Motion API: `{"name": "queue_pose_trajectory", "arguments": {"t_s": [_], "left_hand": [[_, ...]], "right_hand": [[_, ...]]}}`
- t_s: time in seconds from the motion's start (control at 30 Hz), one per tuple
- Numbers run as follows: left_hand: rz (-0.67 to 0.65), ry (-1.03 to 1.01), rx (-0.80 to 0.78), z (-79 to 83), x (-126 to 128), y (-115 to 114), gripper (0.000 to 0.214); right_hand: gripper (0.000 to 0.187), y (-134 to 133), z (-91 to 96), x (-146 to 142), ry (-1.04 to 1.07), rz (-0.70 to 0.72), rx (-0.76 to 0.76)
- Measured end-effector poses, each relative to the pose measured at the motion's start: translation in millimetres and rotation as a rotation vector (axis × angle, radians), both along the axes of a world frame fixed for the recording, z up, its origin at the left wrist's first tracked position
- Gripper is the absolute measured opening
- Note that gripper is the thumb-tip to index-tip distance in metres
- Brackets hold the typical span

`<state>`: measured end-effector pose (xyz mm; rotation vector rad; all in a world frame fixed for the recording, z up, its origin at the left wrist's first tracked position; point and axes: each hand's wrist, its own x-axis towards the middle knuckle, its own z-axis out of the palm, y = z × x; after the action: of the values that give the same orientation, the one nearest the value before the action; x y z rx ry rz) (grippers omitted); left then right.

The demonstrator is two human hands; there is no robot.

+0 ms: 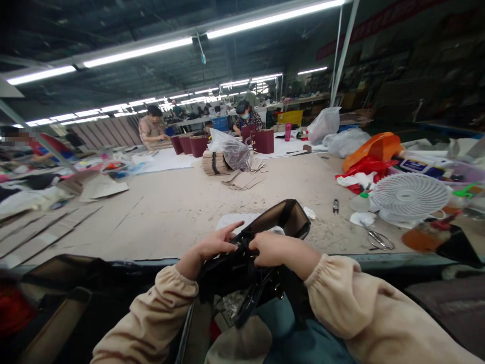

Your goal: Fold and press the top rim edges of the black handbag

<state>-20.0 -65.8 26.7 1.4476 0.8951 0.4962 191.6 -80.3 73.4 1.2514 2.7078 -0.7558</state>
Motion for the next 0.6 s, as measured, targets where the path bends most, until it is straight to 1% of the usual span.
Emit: {"name": "queue_pose_trajectory", "arguments": {"t_s": [0.07, 0.1, 0.13, 0.17, 0.2, 0.27, 0.3, 0.33, 0.4, 0.43, 0.47, 0.53, 0.6], "left_hand": [[-0.062, -0.037, 0.032, 0.8, -4.0, -3.7, 0.097], [-0.06, -0.007, 0.087, 0.7, -6.4, -6.5, 0.097], [-0.019, 0.047, 0.16, 0.3, -9.1, -10.6, 0.093], [0.071, 0.121, 0.245, -0.6, -12.2, -16.4, 0.085], [0.201, 0.204, 0.333, -1.9, -15.6, -24.1, 0.077], [0.535, 0.353, 0.475, -5.9, -22.9, -45.0, 0.06], [0.633, 0.387, 0.504, -8.6, -26.4, -57.1, 0.054], [0.643, 0.388, 0.464, -11.6, -29.4, -69.4, 0.046], [0.485, 0.307, 0.263, -17.4, -32.2, -90.0, 0.041], [0.424, 0.27, 0.204, -19.9, -31.2, -96.8, 0.041], [0.387, 0.253, 0.181, -21.8, -28.6, -100.4, 0.042], [0.334, 0.233, 0.172, -24.4, -18.2, -98.0, 0.036], [0.276, 0.163, 0.122, -26.8, -2.7, -85.7, 0.023]], "right_hand": [[0.01, 4.3, -1.2, -1.3, 0.012, -0.001, -0.042], [0.012, 6.8, -1.5, -0.8, 0.053, -0.012, -0.052], [0.015, 9.5, -1.3, 0.6, 0.112, -0.029, -0.054], [0.016, 12.4, -0.7, 2.7, 0.176, -0.049, -0.055], [0.017, 15.1, 0.2, 5.4, 0.235, -0.074, -0.056], [0.017, 19.7, 2.0, 10.6, 0.328, -0.114, -0.043], [0.017, 21.0, 2.5, 12.6, 0.36, -0.125, -0.028], [0.016, 21.7, 2.6, 13.8, 0.384, -0.131, -0.008], [0.015, 21.1, 1.8, 14.0, 0.409, -0.122, 0.04], [0.014, 19.9, 1.2, 13.3, 0.413, -0.107, 0.062], [0.014, 18.3, 0.9, 12.3, 0.411, -0.086, 0.079], [0.013, 14.1, 1.1, 10.1, 0.407, -0.025, 0.094], [0.014, 8.7, 2.5, 7.6, 0.417, 0.046, 0.096]]}}
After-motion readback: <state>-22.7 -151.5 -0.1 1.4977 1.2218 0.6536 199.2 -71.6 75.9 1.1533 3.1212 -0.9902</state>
